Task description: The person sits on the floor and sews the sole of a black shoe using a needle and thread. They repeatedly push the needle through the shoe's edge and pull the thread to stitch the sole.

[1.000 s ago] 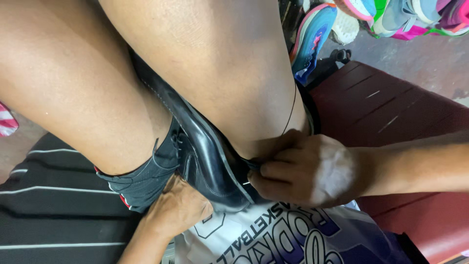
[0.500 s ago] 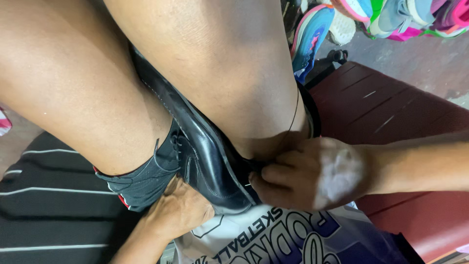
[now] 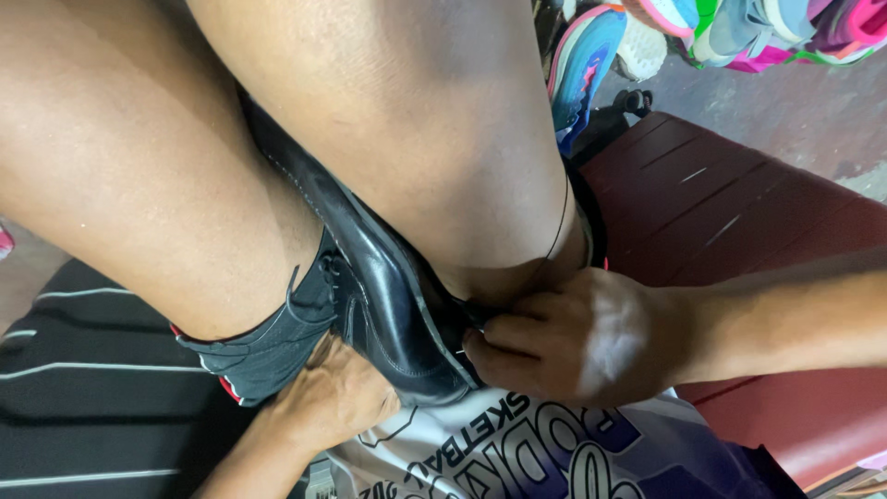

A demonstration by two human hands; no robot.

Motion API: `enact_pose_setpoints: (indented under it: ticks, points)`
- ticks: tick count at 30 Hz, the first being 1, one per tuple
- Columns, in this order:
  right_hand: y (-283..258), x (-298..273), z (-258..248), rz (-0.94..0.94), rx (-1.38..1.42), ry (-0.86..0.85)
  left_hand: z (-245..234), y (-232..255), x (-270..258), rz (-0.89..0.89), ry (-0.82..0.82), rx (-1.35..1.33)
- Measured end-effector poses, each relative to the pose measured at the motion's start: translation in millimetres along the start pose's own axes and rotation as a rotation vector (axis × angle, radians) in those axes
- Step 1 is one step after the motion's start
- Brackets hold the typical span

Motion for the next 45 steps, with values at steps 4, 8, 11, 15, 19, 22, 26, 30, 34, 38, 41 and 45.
enact_pose_setpoints:
  ticks: [4, 8, 11, 15, 19, 22, 26, 30, 34, 38, 41, 45]
  points:
    - [19.5, -4.9, 17.9, 0.476, 0.636, -0.161, -0.7, 2.1, -1.2, 0.055, 0.019, 0.018]
    - [16.7, -3.0, 21.3, 0.463, 0.566, -0.197, -2.9, -2.0, -3.6, 0.002, 0.021, 0.012]
    - [6.3, 6.4, 10.3, 0.177, 0.201, -0.035, -2.9, 0.5, -3.4, 0.07, 0.06, 0.011]
    - [5.8, 12.0, -2.1, 0.136, 0.179, 0.287, -4.0, 0.5, -2.6, 0.063, 0.045, 0.018]
    - [11.8, 11.1, 20.7, 0.369, 0.389, -0.103, -8.7, 5.5, -3.1, 0.119, 0.073, -0.002]
    - [10.5, 13.3, 20.2, 0.37, 0.415, -0.091, -2.9, -1.2, -3.7, -0.033, -0.065, 0.067]
    - [8.9, 17.6, 16.5, 0.27, 0.293, -0.014, -4.3, 0.5, -0.2, 0.006, -0.04, 0.051]
    - [13.9, 14.3, 30.6, 0.283, 0.268, -0.297, -6.0, 18.5, -0.8, 0.187, 0.155, 0.086]
    - [14.0, 17.0, 19.6, 0.227, 0.273, -0.137, -5.2, 33.0, -27.8, 0.164, 0.257, 0.054]
    - [17.6, 6.1, 5.3, 0.229, 0.302, -0.016, -14.0, 33.9, -72.8, 0.172, 0.673, -0.481]
    - [13.6, 3.0, 2.5, 0.2, 0.301, 0.028, -0.4, 12.2, -110.4, 0.128, 0.861, -0.967]
    - [12.9, 1.5, 2.8, 0.192, 0.316, 0.044, -0.5, -23.9, -140.9, -0.19, 1.101, -1.123]
Point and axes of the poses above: each hand's wrist, its own x-axis towards the middle knuckle, its own z-axis out of the palm, y = z × x, the point moved 5 cm from there along x, towards the middle knuckle, and after that the axes turned 14 degrees about -x, right-handed, at the moved point
